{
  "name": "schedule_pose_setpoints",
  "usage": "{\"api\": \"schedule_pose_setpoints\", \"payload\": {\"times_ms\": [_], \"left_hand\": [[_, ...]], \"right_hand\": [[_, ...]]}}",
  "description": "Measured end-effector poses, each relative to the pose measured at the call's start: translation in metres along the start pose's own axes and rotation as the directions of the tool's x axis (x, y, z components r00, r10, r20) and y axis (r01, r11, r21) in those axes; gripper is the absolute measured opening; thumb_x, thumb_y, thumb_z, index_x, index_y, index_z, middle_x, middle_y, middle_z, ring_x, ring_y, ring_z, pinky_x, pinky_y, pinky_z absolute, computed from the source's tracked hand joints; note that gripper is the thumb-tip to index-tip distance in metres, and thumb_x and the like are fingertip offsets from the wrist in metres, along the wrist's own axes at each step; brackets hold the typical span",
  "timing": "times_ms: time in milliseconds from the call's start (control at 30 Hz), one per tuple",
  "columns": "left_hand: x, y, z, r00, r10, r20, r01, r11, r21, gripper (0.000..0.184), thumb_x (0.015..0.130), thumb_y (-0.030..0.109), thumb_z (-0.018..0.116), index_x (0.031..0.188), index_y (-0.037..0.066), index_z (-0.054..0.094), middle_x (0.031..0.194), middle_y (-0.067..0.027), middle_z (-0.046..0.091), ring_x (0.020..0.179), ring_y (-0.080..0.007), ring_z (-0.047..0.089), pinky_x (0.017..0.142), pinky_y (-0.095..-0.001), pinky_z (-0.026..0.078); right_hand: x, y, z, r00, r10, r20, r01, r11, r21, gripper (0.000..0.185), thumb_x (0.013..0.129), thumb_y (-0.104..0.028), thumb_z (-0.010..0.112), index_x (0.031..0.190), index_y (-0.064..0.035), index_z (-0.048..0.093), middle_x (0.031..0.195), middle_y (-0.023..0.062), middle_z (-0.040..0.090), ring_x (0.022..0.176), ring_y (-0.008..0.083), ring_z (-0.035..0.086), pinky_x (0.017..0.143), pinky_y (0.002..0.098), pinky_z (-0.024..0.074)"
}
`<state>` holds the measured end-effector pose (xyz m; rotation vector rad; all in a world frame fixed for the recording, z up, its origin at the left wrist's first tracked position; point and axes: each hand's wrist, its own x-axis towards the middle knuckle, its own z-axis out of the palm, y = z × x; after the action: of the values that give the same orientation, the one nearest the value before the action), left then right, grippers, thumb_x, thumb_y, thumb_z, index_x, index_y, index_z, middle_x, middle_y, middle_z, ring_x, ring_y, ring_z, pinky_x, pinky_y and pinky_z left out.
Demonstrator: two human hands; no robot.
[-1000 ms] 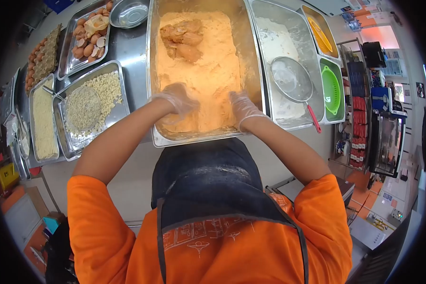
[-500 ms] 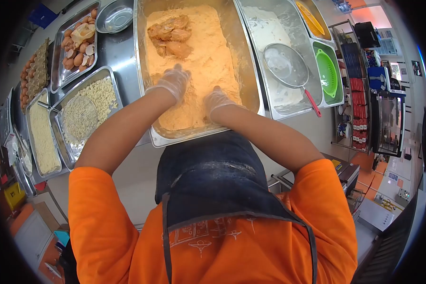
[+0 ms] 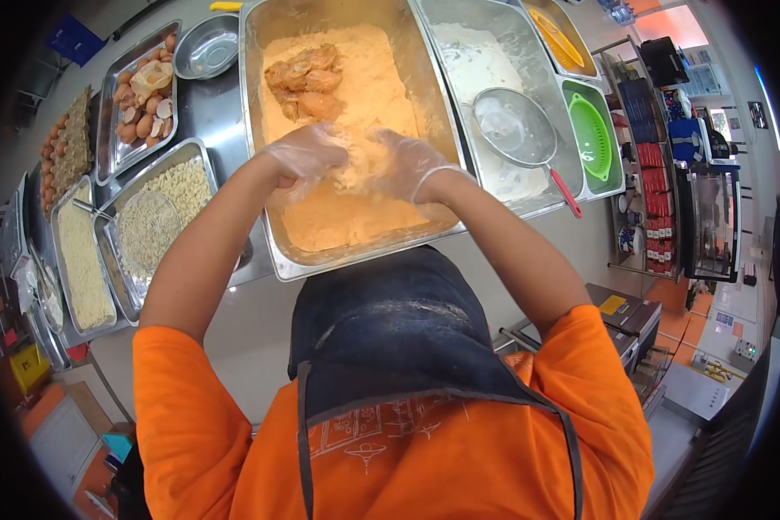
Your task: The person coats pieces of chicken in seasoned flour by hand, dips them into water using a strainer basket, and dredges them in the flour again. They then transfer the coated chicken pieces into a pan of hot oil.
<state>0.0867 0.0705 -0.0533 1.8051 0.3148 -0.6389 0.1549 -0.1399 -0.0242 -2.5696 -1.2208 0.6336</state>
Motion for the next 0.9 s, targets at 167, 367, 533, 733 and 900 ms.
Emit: {"api": "schedule_pose_setpoints", "payload": {"times_ms": [167, 367, 533, 733, 900], "left_hand": [[-0.020, 0.018, 0.006, 0.973, 0.212, -0.089, -0.226, 0.953, -0.202, 0.055, 0.081, 0.014, 0.067, 0.130, -0.004, 0.047, 0.088, -0.0006, 0.060, 0.073, -0.0090, 0.053, 0.064, -0.0258, 0.045], [0.000, -0.026, 0.023, 0.879, 0.323, -0.350, -0.449, 0.807, -0.383, 0.052, 0.088, 0.007, 0.066, 0.134, 0.000, 0.042, 0.103, -0.0033, 0.062, 0.089, -0.0109, 0.060, 0.078, -0.0251, 0.049], [0.010, -0.019, 0.034, 0.856, 0.339, -0.391, -0.509, 0.688, -0.517, 0.036, 0.088, 0.004, 0.062, 0.122, 0.007, 0.052, 0.101, -0.0045, 0.063, 0.084, -0.0135, 0.062, 0.075, -0.0250, 0.052], [-0.010, -0.011, 0.088, 0.882, -0.388, -0.267, -0.092, 0.413, -0.906, 0.030, 0.093, 0.028, 0.057, 0.117, 0.010, 0.056, 0.094, -0.0050, 0.062, 0.078, -0.0183, 0.063, 0.063, -0.0294, 0.053], [0.007, -0.054, 0.071, 0.959, -0.264, -0.102, 0.015, 0.407, -0.913, 0.028, 0.093, 0.018, 0.052, 0.115, 0.003, 0.060, 0.097, -0.0121, 0.065, 0.086, -0.0220, 0.066, 0.070, -0.0335, 0.055]], "right_hand": [[0.003, 0.016, -0.004, 0.841, -0.074, 0.536, -0.503, 0.258, 0.825, 0.055, 0.087, -0.021, 0.073, 0.133, -0.0051, 0.049, 0.105, 0.0096, 0.067, 0.081, 0.0106, 0.063, 0.065, 0.0252, 0.0525], [0.009, 0.027, 0.013, 0.873, -0.055, 0.485, -0.470, 0.176, 0.865, 0.046, 0.088, -0.030, 0.073, 0.121, -0.0052, 0.053, 0.086, 0.0036, 0.066, 0.069, 0.0074, 0.058, 0.057, 0.0218, 0.0486], [0.005, 0.009, 0.015, 0.928, -0.016, 0.372, -0.344, 0.346, 0.873, 0.028, 0.084, -0.032, 0.071, 0.088, -0.0045, 0.064, 0.066, 0.0029, 0.056, 0.054, 0.0121, 0.047, 0.051, 0.0261, 0.0417], [0.041, 0.017, 0.062, 0.991, -0.047, 0.123, -0.039, 0.786, 0.617, 0.037, 0.078, -0.032, 0.067, 0.072, 0.0046, 0.067, 0.069, 0.0181, 0.066, 0.061, 0.0240, 0.063, 0.055, 0.0396, 0.0492], [0.043, -0.010, 0.072, 0.980, 0.041, 0.193, -0.104, 0.938, 0.329, 0.037, 0.075, -0.035, 0.067, 0.078, 0.0018, 0.072, 0.076, 0.0225, 0.069, 0.067, 0.0305, 0.067, 0.059, 0.0433, 0.0517]]}}
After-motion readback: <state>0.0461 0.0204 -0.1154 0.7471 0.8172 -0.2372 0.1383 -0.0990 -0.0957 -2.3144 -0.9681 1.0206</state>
